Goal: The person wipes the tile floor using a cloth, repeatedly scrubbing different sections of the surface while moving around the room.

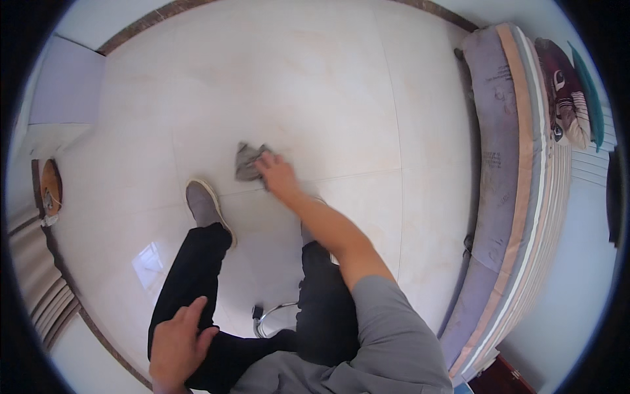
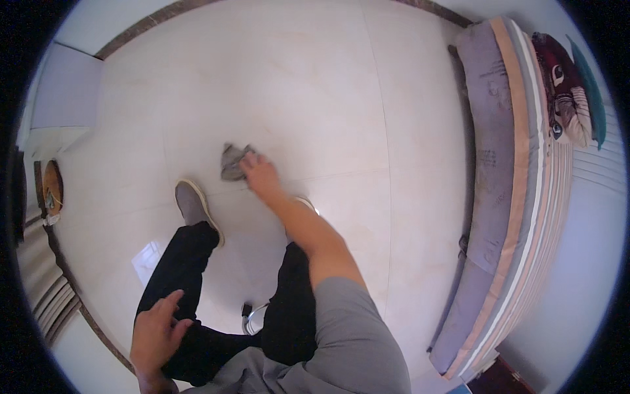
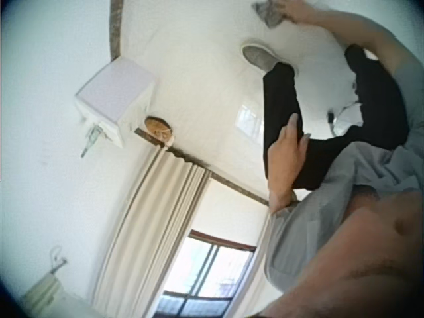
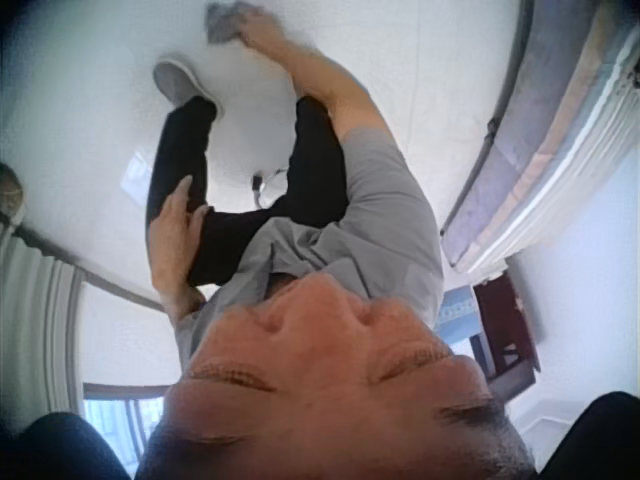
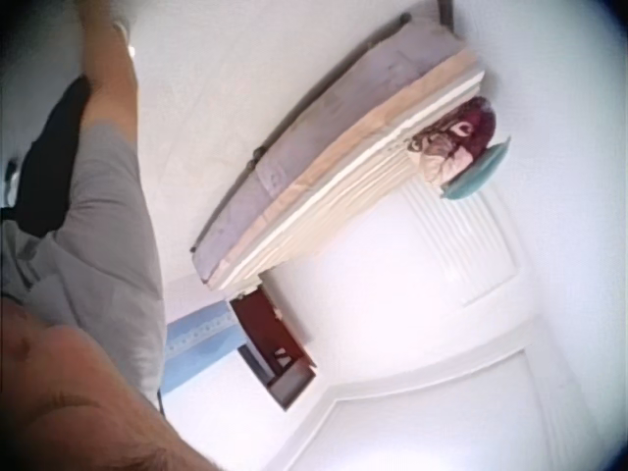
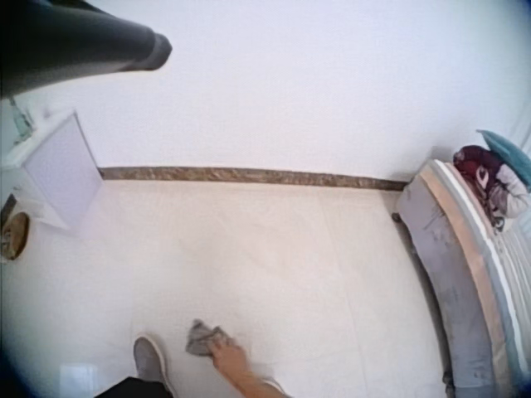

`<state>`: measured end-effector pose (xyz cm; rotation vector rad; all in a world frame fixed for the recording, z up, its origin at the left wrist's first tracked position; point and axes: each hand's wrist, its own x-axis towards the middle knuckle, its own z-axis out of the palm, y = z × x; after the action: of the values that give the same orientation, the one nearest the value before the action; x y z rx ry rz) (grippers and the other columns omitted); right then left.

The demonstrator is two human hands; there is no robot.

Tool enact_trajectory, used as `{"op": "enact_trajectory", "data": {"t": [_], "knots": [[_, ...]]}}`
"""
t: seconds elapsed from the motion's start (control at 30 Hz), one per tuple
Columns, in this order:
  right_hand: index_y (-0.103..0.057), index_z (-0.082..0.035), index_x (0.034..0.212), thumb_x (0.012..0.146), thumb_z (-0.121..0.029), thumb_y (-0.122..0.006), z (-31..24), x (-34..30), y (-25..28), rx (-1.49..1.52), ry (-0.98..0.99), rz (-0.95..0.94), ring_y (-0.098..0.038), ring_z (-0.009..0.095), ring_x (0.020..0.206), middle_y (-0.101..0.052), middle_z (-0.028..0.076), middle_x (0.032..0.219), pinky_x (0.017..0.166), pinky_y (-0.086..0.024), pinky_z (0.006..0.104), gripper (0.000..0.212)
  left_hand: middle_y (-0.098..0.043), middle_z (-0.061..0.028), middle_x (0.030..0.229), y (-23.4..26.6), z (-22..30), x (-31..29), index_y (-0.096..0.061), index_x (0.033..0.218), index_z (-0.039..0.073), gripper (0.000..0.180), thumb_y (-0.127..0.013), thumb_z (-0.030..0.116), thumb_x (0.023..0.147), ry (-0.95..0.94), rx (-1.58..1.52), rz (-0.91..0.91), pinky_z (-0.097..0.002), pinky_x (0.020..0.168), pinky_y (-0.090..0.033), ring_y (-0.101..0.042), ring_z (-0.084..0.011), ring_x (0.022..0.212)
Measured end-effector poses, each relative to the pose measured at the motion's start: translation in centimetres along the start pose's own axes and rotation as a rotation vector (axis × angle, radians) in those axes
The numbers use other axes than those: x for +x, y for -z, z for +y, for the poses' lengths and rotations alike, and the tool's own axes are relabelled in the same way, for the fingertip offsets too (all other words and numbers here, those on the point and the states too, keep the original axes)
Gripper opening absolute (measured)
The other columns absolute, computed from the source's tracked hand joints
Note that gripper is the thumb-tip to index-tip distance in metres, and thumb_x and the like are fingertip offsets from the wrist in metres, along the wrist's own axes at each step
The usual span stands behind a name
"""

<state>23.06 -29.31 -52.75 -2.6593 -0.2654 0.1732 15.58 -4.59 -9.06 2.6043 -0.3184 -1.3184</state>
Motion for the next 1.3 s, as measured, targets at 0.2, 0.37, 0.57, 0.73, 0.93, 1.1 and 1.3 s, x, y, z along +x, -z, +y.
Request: {"op": "enact_trajectory", "data": {"t": [0.2,0.37,0.57,0.73,0.93,1.1,1.3], "knots": [[-0.059,-0.013,0.142,0.095,-0.008,-0.055,23.8,-13.5,7.7,-0.416,-0.485,0.29,-0.059,0.04,0.119,-0.058,0.016,0.141,0.103,-0.048,0.0496,0.048,-0.072,-0.021,0.105,3.9,-0.9,1.9,-0.058,0.136,0.002,0.057,-0.079,0.0,0.082,0.219,-0.175,0.085,-0.0371,0.07,-0.059,-0.074,-0.0299,0.077],[-0.064,-0.009,0.135,0.088,-0.007,-0.059,29.5,-13.9,14.0,-0.176,-0.899,0.412,-0.058,0.041,0.119,-0.059,0.018,0.136,0.101,-0.05,0.0482,0.047,-0.071,-0.0205,0.102,4.6,-0.3,2.7,-0.057,0.137,0.002,0.064,-0.083,0.001,0.079,0.18,-0.162,0.03,-0.0372,0.07,-0.059,-0.073,-0.0293,0.076],[-0.067,-0.012,0.127,0.077,-0.005,-0.066,7.8,-0.5,8.6,0.101,-0.28,0.252,-0.061,0.034,0.117,-0.062,0.013,0.133,0.089,-0.057,0.0447,0.051,-0.07,-0.0179,0.102,5.9,1.8,3.6,-0.058,0.14,0.007,0.045,-0.069,0.016,0.097,0.097,-0.057,0.043,-0.0425,0.076,-0.057,-0.068,-0.0358,0.086],[-0.065,-0.006,0.127,0.085,-0.007,-0.058,2.3,6.1,1.1,-0.041,0.087,0.099,-0.058,0.037,0.122,-0.056,0.018,0.143,0.093,-0.051,0.0497,0.043,-0.071,-0.0207,0.101,4.9,2.9,4.3,-0.057,0.137,0.003,0.061,-0.08,0.0,0.081,0.203,-0.089,-0.011,-0.0382,0.07,-0.059,-0.073,-0.0302,0.076],[-0.06,-0.001,0.133,0.091,-0.008,-0.054,21.2,0.3,6.9,-0.256,-0.273,0.337,-0.06,0.037,0.12,-0.063,0.019,0.134,0.095,-0.048,0.0511,0.043,-0.072,-0.0199,0.101,3.9,0.9,5.5,-0.057,0.137,0.003,0.059,-0.079,-0.001,0.082,0.218,-0.145,-0.039,-0.0376,0.072,-0.06,-0.074,-0.0304,0.08],[-0.056,-0.012,0.144,0.094,-0.012,-0.056,39.2,-11.5,18.7,-0.343,-0.979,0.109,-0.056,0.045,0.12,-0.051,0.018,0.145,0.103,-0.05,0.0495,0.05,-0.072,-0.0204,0.105,4.3,1.2,3.9,-0.058,0.137,0.003,0.059,-0.08,0.001,0.083,0.229,-0.188,-0.043,-0.0369,0.075,-0.06,-0.075,-0.0295,0.08],[-0.059,-0.013,0.138,0.088,-0.01,-0.06,28.0,-7.2,16.6,-0.337,-0.609,0.271,-0.056,0.042,0.121,-0.054,0.021,0.138,0.097,-0.054,0.0516,0.05,-0.071,-0.0194,0.105,3.7,1.4,2.9,-0.058,0.137,0.003,0.063,-0.083,0.005,0.08,0.224,-0.108,-0.06,-0.0373,0.071,-0.059,-0.074,-0.0284,0.076]]}}
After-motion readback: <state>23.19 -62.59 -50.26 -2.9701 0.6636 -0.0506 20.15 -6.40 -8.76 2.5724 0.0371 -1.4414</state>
